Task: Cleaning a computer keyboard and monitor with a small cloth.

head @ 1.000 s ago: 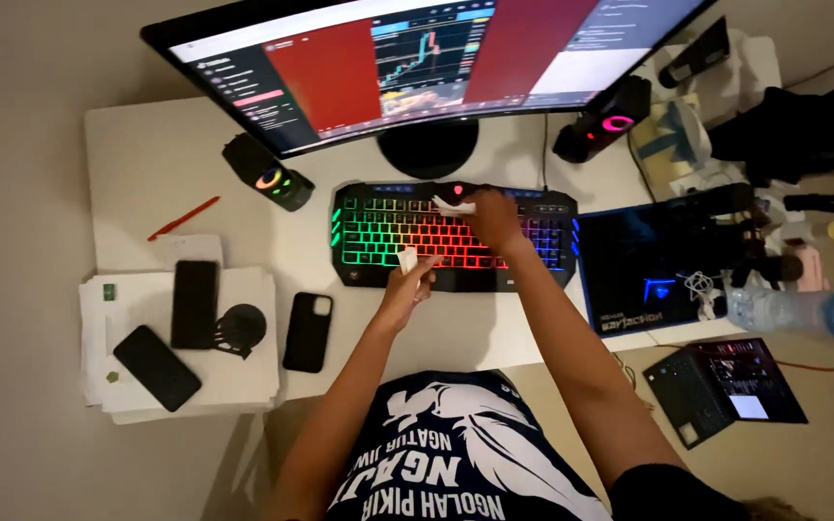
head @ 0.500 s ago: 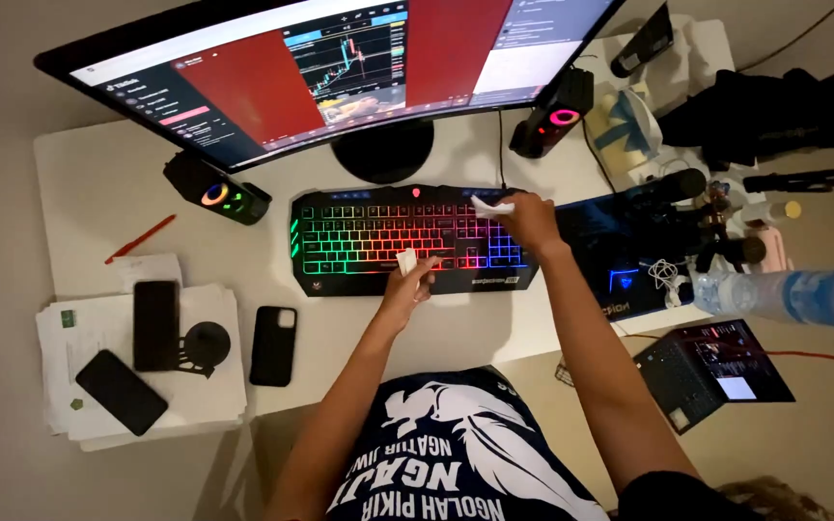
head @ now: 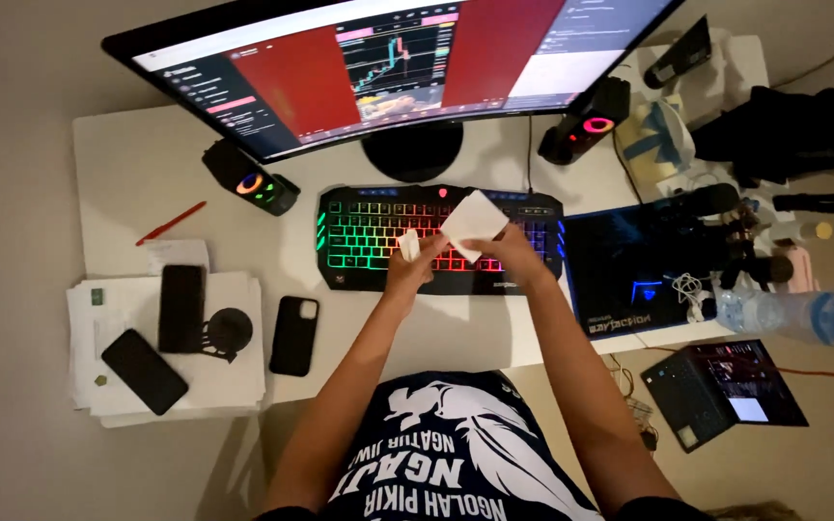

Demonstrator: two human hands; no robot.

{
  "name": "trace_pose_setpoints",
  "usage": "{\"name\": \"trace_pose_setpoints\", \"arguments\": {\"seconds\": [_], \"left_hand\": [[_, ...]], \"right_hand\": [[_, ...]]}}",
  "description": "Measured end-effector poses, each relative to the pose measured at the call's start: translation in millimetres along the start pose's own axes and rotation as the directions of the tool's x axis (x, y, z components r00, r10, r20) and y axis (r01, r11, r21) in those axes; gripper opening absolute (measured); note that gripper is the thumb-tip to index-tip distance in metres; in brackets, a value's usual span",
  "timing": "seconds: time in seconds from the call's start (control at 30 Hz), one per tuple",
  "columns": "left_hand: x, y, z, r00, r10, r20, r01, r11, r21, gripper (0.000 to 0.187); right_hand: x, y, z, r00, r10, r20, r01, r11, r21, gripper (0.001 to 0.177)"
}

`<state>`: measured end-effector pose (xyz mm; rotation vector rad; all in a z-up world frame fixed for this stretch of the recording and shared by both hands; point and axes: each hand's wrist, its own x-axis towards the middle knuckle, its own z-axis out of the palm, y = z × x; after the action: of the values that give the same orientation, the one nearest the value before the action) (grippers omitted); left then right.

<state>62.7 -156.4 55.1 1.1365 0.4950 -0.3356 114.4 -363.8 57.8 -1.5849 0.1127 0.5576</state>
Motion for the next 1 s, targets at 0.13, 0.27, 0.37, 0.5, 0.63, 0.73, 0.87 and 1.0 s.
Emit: {"name": "trace_pose_setpoints", "arguments": {"seconds": [0.13,0.27,0.37,0.5,0.63,0.73,0.87,1.0], "left_hand": [[20.4,-28.2,-31.9,0.996,0.040,-0.074,-0.040,0.999,0.012,0.032],[18.9,-29.9,-52.1,0.987,0.045,-0.155,-0.037,0.998,0.057,0.031],[21.1,-38.0,-67.7,0.983,0.056,-0.174,-0.052,0.998,0.027,0.032],[18.2,-37.8,-80.3,0.984,0.089,-0.153,-0.100,0.992,-0.071,0.033],[4.9,-20.8,-83.8,0.984,0.051,-0.171,-0.051,0.999,0.000,0.028],[12.8,-37.8,-94.8,0.987,0.075,-0.140,-0.084,0.994,-0.063,0.031],[16.1,-42.0,-100.1,0.987,0.061,-0.147,-0.072,0.995,-0.075,0.028],[8.9,-33.1,-99.2,0.994,0.051,-0.098,-0.061,0.993,-0.101,0.028]], "right_hand": [[5.8,24.4,25.4,0.991,0.110,0.073,-0.111,0.994,0.017,0.038],[8.9,21.9,48.8,0.990,0.107,0.094,-0.115,0.990,0.083,0.040],[13.5,27.9,57.9,0.982,0.167,0.084,-0.172,0.983,0.069,0.042],[14.9,30.9,65.1,0.978,0.168,0.123,-0.179,0.981,0.080,0.045],[8.6,22.4,73.2,0.977,0.164,0.137,-0.174,0.983,0.060,0.044],[0.4,12.0,81.7,0.976,0.134,0.174,-0.146,0.988,0.055,0.043],[-0.6,10.5,88.5,0.983,0.096,0.154,-0.112,0.989,0.099,0.036],[2.6,21.1,87.5,0.990,0.050,0.129,-0.059,0.996,0.069,0.025]]}}
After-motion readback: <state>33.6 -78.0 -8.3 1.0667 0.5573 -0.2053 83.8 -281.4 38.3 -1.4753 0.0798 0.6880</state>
